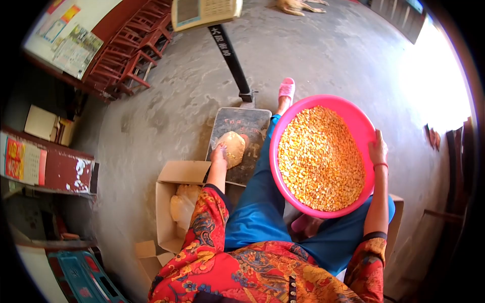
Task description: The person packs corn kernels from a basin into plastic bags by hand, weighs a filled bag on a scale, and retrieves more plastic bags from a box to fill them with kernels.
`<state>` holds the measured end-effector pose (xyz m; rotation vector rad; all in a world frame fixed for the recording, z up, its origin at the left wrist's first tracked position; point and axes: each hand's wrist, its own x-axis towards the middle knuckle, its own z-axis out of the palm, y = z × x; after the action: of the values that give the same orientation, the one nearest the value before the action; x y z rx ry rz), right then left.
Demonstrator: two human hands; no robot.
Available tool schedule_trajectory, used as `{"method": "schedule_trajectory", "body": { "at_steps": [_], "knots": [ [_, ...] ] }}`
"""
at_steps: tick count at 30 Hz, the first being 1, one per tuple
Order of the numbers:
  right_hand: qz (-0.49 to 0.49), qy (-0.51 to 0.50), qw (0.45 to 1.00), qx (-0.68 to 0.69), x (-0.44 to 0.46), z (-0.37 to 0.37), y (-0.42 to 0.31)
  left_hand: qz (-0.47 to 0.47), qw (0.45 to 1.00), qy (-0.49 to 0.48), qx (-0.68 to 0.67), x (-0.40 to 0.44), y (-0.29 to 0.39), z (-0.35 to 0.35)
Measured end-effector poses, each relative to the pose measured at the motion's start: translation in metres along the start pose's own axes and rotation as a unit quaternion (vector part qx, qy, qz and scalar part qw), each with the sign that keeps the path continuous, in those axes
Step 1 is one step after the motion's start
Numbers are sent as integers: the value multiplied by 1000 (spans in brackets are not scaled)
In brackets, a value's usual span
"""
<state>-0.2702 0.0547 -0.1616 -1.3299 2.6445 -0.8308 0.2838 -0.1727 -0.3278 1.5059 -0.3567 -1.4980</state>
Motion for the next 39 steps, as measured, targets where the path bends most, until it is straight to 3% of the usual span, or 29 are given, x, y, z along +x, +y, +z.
{"method": "schedule_trajectory", "body": {
  "at_steps": [2, 6, 9, 13, 16, 20, 26, 35, 37, 39],
  "knots": [
    [9, -10, 1000, 1, 2, -2, -3, 49, 994, -91, -17, 29, 3, -15],
    [34, -6, 999, 9, -1, -6, -14, 12, 992, -39, 123, -59, 88, 10],
    [47, -8, 999, -6, -4, -9, -19, 67, 984, -114, 117, -59, 131, 1],
    [69, -32, 997, -8, -7, -17, -25, 150, 970, -193, 15, -148, 185, 39],
    [74, -40, 996, -6, -6, -16, -27, 221, 948, -225, 33, -227, 212, 68],
    [67, -38, 997, 3, -9, -17, -25, 245, 922, -298, 0, -301, 229, 96],
    [59, -29, 998, 3, -9, -16, -26, 228, 875, -425, -38, -358, 219, 136],
    [64, -35, 997, -18, -8, -16, -32, 147, 846, -508, 60, -386, 110, 189],
    [-20, 96, 995, -36, -13, -17, -45, 128, 848, -500, 118, -385, 84, 193],
    [-64, 132, 989, -16, -15, -17, -61, 125, 841, -510, 131, -396, 69, 199]
  ]
}}
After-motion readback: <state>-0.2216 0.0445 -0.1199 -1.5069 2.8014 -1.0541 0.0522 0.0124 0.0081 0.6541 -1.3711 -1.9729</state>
